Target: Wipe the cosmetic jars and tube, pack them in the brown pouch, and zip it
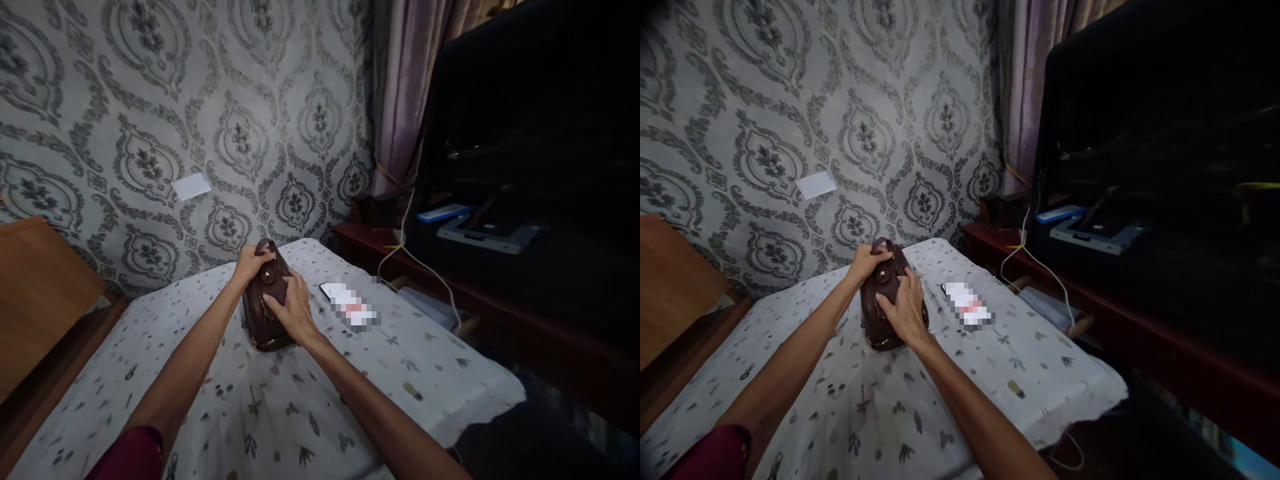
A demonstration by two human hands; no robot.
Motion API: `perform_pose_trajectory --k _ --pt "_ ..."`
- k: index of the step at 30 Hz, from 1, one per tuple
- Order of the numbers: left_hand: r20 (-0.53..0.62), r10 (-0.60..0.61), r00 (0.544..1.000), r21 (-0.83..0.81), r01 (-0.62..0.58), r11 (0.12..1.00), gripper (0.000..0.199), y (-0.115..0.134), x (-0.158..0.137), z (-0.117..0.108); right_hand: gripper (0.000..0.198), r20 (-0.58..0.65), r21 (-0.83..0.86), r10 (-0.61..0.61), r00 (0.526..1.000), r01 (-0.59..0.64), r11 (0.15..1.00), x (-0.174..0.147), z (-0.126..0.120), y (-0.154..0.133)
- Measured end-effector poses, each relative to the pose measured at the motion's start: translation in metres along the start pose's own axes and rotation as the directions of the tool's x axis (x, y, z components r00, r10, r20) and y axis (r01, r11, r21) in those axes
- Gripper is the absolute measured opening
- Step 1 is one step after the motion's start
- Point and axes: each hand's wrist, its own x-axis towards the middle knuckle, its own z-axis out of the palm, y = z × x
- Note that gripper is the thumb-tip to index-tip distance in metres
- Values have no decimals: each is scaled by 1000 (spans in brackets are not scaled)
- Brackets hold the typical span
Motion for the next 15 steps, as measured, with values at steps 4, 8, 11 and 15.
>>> perform_pose_trajectory --k 4,8,11,15 --pt "9 -5 1000 -6 5 1000 25 2 -3 1 44 -3 -5 -10 1000 10 1000 0 1 1" --pt "18 -3 1000 -12 4 1000 21 3 -4 1 45 4 -3 7 1000 -7 1000 0 1 0" --pt "27 0 1000 -14 0 1000 19 2 -5 1 45 -1 3 9 1000 -9 1000 0 1 0" --pt "49 12 999 -4 -12 1000 19 1 -5 -1 45 -12 7 -1 1000 1 1000 -1 1 1"
